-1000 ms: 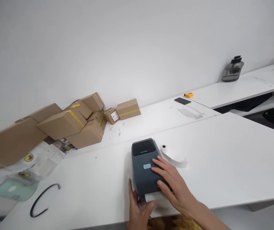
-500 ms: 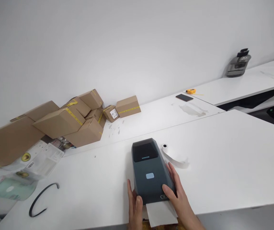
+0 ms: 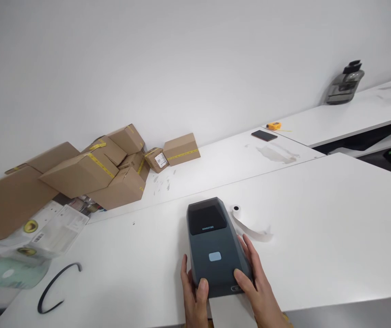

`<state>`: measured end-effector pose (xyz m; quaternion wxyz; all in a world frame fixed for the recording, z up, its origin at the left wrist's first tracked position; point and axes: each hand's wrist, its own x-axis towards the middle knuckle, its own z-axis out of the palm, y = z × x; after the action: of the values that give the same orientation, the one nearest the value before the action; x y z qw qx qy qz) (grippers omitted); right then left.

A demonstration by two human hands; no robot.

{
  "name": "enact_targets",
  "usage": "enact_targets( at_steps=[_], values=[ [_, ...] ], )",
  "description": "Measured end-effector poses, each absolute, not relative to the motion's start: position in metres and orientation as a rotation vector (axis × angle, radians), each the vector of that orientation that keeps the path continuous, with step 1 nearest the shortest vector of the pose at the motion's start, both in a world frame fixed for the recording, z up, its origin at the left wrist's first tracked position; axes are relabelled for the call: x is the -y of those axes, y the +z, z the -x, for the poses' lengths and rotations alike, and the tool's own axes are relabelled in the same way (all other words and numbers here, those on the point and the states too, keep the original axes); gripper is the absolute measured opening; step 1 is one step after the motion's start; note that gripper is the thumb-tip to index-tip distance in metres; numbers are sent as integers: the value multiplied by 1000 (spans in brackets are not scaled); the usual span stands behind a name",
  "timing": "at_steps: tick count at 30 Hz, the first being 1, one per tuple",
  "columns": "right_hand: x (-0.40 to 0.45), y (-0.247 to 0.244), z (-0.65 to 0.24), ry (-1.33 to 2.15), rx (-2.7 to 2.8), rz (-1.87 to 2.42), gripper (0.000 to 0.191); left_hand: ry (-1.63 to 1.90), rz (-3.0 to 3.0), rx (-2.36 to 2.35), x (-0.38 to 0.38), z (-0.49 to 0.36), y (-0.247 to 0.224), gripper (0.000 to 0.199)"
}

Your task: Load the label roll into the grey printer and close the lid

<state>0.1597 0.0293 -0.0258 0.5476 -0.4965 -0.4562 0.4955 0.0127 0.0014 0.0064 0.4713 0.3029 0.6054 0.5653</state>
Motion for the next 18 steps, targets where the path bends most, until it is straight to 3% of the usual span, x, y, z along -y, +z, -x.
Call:
enact_targets(
  at_steps=[7, 13, 18],
  values=[
    [-29, -9, -160, 1013, 1243, 1230, 63, 1447, -780, -1435, -2, -12, 2, 102],
    [-39, 18, -168, 348, 1809, 1074, 36, 1566, -801, -1297, 20, -14, -37, 120],
    [-44, 27, -175, 88, 2003, 1039, 35, 1518, -640, -1318, 40, -1, -56, 103]
  ],
)
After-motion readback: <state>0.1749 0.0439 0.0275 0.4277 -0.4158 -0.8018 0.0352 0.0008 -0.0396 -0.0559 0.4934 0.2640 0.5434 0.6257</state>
